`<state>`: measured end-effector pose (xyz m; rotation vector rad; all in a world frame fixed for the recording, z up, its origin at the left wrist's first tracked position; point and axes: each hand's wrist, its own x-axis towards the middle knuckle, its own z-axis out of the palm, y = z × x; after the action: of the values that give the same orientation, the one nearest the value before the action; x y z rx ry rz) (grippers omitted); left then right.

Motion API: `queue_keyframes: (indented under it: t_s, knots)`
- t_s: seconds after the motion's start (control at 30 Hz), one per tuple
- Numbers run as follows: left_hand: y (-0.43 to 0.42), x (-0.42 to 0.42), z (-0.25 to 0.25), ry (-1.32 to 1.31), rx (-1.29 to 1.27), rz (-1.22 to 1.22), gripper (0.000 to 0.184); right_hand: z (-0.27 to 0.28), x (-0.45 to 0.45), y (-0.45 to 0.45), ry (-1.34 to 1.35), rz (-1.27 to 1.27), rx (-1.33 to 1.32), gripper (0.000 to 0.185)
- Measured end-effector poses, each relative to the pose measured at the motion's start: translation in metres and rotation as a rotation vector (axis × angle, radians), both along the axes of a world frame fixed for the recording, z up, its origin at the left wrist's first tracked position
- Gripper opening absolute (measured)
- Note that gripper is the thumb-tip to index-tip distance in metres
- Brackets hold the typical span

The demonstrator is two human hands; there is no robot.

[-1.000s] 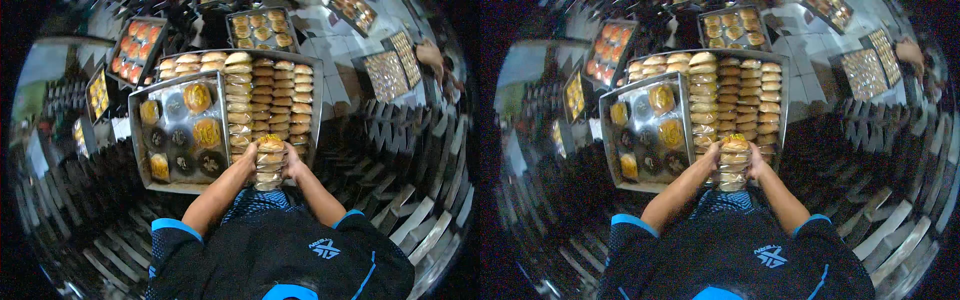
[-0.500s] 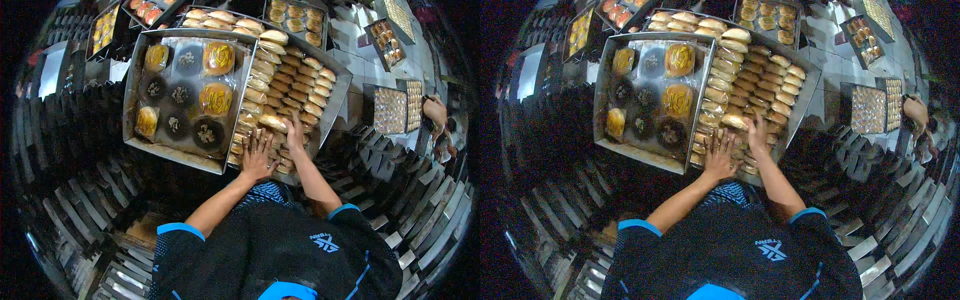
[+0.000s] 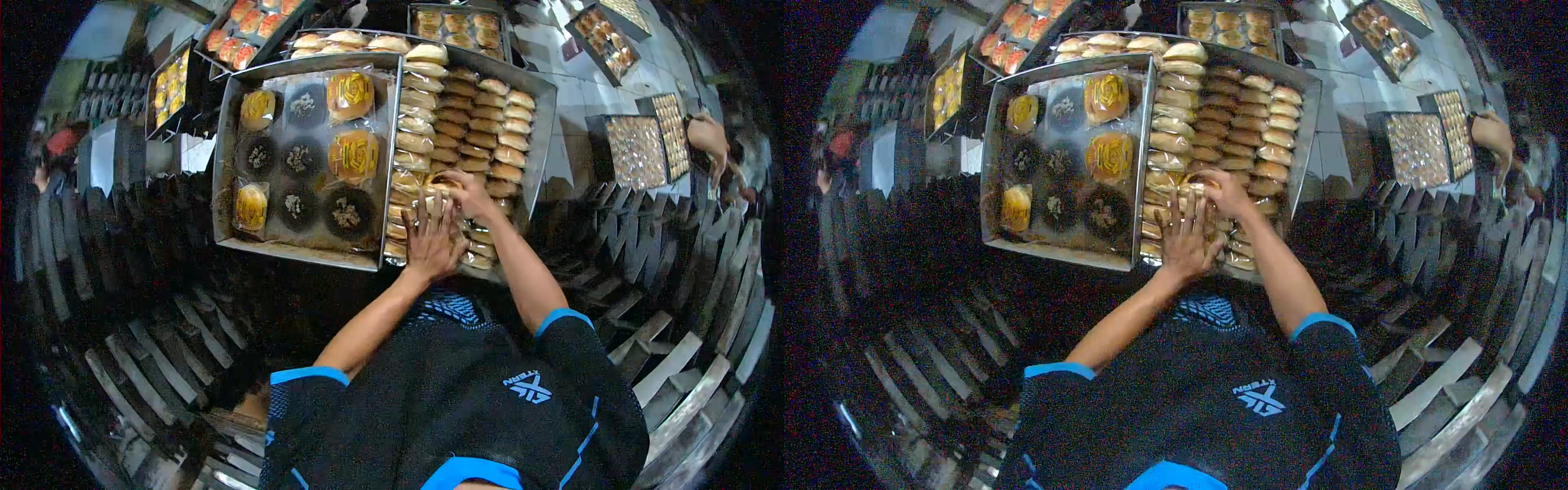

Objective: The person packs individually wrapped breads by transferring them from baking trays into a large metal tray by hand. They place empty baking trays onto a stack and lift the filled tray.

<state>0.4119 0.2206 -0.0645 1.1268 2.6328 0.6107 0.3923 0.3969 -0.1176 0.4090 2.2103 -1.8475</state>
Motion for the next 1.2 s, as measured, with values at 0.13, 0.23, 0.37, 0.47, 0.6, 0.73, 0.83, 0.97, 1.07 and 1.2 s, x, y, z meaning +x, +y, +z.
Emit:
queue_keyframes:
  t_s: [0.13,0.23,0.37,0.47,0.6,0.73,0.83,0.97,1.07,1.2]
  knots:
    - [-0.001,0.001,-0.004,0.039,-0.08,-0.018,0.077,0.028,0.034,-0.007,0.243,-0.345,-0.27,0.054]
    - [-0.004,-0.001,0.003,0.035,-0.102,-0.016,0.074,0.03,0.073,-0.05,0.177,-0.571,-0.407,0.056]
    - [-0.011,0.004,-0.014,0.112,-0.125,-0.046,0.069,0.002,0.095,-0.097,-0.089,-0.79,-0.566,0.061]
    - [-0.015,0.001,-0.012,0.164,-0.083,-0.052,0.066,0.002,0.084,-0.076,-0.055,-0.889,-0.198,0.064]
    - [-0.02,-0.004,0.002,0.01,0.073,-0.065,0.063,-0.001,0.053,-0.053,0.092,-0.805,-0.037,0.053]
    - [-0.055,-0.036,0.072,0.104,0.463,-0.193,0.058,-0.015,0.048,-0.06,0.144,-0.634,0.079,0.037]
    - [-0.119,-0.115,0.109,0.345,0.58,0.14,0.041,0.016,0.04,-0.069,0.128,-0.848,0.247,0.048]
    - [-0.248,-0.206,0.068,-0.024,0.032,0.817,0.076,0.088,-0.042,-0.091,0.5,-0.762,0.589,0.048]
    - [-0.288,-0.233,0.02,-0.138,-0.21,0.619,0.092,0.148,-0.138,-0.144,0.392,-0.417,0.381,0.046]
    - [-0.294,-0.231,0.025,-0.185,-0.193,0.528,0.107,0.096,-0.232,-0.17,-0.097,-0.549,0.693,0.076]
